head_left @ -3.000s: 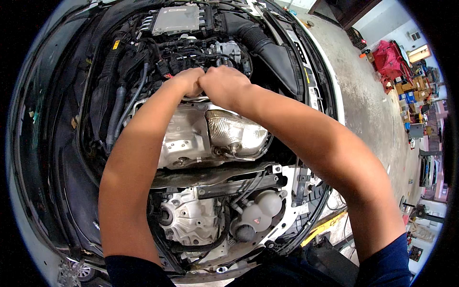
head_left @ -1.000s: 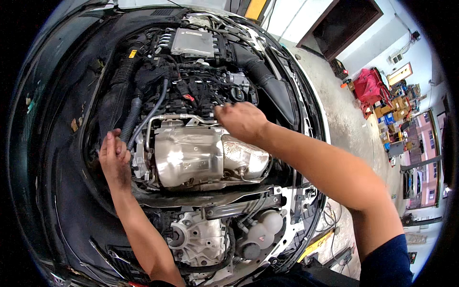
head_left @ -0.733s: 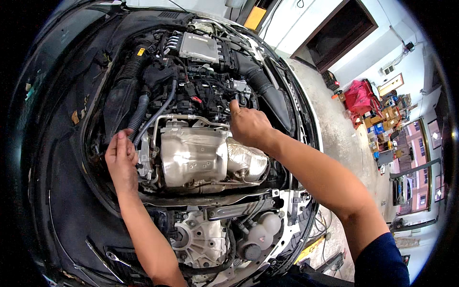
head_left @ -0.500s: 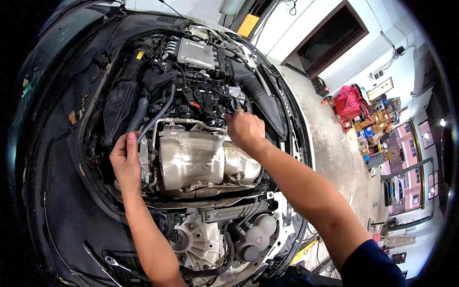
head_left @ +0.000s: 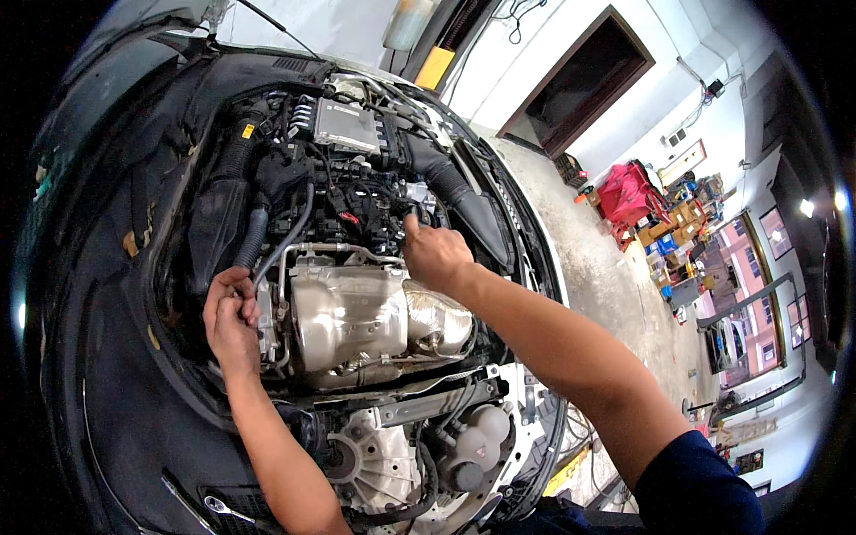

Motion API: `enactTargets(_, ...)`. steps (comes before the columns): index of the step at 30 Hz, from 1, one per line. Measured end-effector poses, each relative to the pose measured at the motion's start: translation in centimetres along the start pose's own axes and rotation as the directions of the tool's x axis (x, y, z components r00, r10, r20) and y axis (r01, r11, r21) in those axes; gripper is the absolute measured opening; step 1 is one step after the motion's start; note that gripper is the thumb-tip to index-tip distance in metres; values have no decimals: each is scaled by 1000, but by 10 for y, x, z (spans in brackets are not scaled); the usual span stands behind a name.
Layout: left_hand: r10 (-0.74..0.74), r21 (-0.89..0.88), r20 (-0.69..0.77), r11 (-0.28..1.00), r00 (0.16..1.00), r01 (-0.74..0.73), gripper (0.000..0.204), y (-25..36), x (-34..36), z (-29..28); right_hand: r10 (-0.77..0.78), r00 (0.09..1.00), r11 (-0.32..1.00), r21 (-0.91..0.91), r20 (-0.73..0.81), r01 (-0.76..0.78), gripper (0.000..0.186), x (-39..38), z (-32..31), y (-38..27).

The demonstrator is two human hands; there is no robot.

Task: The person removes a component from the engine, retrieves a new part from a tool chest, and installs it onto the engine using a screwdriver.

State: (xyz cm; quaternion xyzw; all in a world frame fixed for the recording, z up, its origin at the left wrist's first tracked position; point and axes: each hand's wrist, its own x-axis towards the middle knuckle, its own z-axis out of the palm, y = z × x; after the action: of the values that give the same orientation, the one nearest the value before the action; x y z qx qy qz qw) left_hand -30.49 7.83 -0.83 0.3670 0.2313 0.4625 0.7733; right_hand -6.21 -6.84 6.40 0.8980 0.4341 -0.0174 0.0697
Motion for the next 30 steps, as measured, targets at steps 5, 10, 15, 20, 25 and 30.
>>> enactTargets(5,117,57,35,991,992,-119,33,-5,2,1,95,995,995,20,10,-95,28,4,2,2)
enactTargets(10,92,172,102,979,990,-109,49,-6,1,1,-131,991,986,-102,-5,130,25,5,2,0)
enactTargets(15,16,201,105,979,994,-37,46,-3,-1,2,75,991,997,21,112,-78,41,4,-8,4)
enactTargets(20,-17,239,148,971,989,-20,47,-7,-1,6,-88,996,996,25,-31,89,31,-2,-5,10)
enactTargets(25,172,274,76,943,982,-187,49,-10,1,5,-63,998,998,26,2,63,18,0,-2,11)
enactTargets(30,123,294,96,945,988,-146,56,-9,3,0,-93,992,995,33,80,90,25,-1,-2,11)
